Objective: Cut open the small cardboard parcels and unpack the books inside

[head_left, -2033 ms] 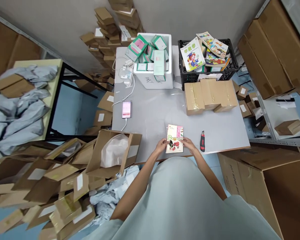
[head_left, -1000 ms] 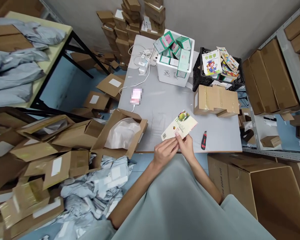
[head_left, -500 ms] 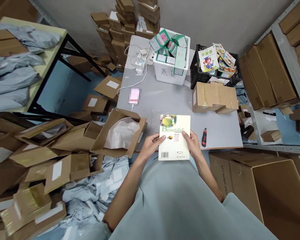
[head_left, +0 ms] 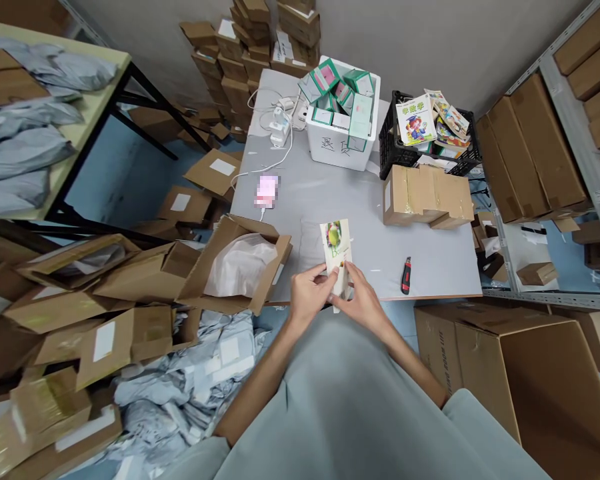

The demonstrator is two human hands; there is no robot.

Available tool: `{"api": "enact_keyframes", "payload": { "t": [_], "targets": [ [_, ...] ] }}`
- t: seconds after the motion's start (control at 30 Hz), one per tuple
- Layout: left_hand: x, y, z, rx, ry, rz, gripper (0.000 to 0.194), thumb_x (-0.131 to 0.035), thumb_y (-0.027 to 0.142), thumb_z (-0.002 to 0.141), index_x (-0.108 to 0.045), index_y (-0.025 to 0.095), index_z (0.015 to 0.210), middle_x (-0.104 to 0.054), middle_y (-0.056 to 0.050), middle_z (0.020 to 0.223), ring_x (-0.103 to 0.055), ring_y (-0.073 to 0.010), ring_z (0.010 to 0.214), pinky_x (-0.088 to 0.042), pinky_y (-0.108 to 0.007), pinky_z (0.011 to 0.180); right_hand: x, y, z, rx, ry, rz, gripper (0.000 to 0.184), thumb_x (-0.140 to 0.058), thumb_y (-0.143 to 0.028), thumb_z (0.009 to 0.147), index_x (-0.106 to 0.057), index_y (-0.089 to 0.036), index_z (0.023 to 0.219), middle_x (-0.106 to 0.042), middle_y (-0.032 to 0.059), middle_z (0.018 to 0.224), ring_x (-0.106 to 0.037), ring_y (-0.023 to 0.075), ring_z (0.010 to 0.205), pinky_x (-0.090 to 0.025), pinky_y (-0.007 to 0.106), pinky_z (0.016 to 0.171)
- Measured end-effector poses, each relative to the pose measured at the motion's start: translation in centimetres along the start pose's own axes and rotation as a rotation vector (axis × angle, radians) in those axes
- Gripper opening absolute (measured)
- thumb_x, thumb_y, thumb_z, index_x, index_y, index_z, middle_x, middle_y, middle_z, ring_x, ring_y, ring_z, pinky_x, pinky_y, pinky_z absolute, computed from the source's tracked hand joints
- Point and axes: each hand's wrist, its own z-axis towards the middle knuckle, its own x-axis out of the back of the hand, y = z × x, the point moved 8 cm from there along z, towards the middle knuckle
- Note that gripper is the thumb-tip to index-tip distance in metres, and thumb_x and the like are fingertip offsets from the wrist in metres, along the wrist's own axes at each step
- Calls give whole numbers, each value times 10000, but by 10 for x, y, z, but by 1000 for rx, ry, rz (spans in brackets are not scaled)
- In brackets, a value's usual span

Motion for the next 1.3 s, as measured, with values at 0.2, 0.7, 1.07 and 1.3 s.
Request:
{"api": "enact_keyframes", "payload": {
  "t": [0.2, 0.7, 1.07, 1.3],
  "targets": [
    [-21, 8, -3, -70, -147, -60, 445, -805, 485, 914, -865, 243, 1282, -853, -70, 1265, -837, -306, 1057, -682, -437, 1016, 4, 8, 11, -98, 32, 148, 526, -654, -406, 934, -683, -229, 1428, -811, 100, 1287, -774, 322, 1146, -629, 463, 1042],
    [-4, -28, 22, 152, -299, -402, 740, -980, 667, 709, -825, 172, 1237, -829, -166, 1306, -794, -367, 1184, -649, -509, 1085, 46, 13, 13, -295, -44, 571, 517, -858, -495, 798, -772, -226, 1231, -860, 68, 1140, -799, 264, 871, -639, 333, 726],
    [21, 30, 31, -426, -218, -6, 271, -782, 556, 979, -897, 335, 871, -828, -55, 1336, -607, -329, 1521, -484, -616, 1290, 100, -15, 33, 119, 188, 299, 232, -924, -538, 866, -877, -311, 877, -769, 72, 1456, -633, 327, 1470, -450, 569, 1283],
    [22, 37, 24, -489, -182, 14, 166, -789, 435, 987, -892, 306, 974, -871, -67, 1105, -753, -316, 1282, -599, -548, 1141, 100, -3, 32, 182, 236, 265, 223, -917, -519, 861, -888, -306, 920, -840, 87, 1289, -688, 322, 1402, -522, 519, 1217]
  ]
}}
